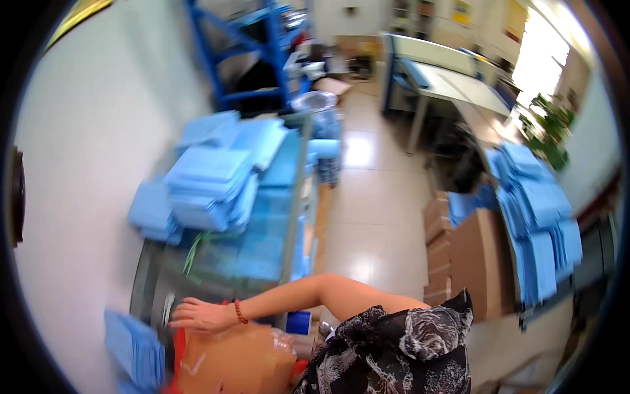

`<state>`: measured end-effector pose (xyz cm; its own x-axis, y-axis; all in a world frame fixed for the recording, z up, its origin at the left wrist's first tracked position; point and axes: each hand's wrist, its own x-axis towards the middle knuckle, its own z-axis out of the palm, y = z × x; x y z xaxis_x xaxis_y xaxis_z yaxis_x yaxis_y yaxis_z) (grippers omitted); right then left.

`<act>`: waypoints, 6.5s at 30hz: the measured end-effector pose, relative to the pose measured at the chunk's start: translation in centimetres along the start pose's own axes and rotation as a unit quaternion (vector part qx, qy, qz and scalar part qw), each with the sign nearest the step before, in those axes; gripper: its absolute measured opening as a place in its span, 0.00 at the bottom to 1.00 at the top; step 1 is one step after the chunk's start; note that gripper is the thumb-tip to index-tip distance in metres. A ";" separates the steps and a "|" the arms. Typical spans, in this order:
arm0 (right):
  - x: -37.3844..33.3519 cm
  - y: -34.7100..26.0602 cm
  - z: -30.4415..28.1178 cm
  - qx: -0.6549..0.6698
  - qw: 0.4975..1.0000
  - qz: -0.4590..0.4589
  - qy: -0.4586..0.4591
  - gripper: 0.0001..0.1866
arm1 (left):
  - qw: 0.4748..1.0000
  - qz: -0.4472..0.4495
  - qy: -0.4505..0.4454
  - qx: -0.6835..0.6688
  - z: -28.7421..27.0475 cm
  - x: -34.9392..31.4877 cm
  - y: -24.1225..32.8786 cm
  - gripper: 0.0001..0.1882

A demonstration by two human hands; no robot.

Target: The person assembles a flat-packed cardboard box by folding the flaps and securing them with white plastic ties. They then place the completed box on a stack of similar boxes and walk to a nearby desk.

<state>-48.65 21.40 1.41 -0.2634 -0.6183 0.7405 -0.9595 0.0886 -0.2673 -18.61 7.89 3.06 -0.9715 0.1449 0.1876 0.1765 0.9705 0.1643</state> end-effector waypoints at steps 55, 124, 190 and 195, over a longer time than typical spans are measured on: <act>-50.2 -71.3 26.8 0.205 -0.118 0.862 0.449 0.18 | -0.179 0.875 -0.337 -0.297 5.6 -36.7 74.8 0.10; -198.2 -138.1 -128.2 0.133 -0.022 0.941 0.309 0.18 | 0.698 0.634 -0.301 -0.141 46.9 -51.6 230.9 0.20; -272.2 -30.9 -257.1 0.111 -0.026 0.952 0.284 0.14 | 0.712 -0.087 -0.437 -0.543 106.6 78.5 347.5 0.16; -276.3 -21.1 -267.5 0.138 0.003 0.925 0.353 0.14 | 0.671 -0.160 -0.487 -0.536 111.5 84.7 356.8 0.16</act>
<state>17.66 399.22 -32.62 0.1792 0.4061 -0.8961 0.7619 -0.6335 -0.1347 -55.60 387.96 -30.44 -0.5374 0.5261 -0.6591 -0.5606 0.3610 0.7453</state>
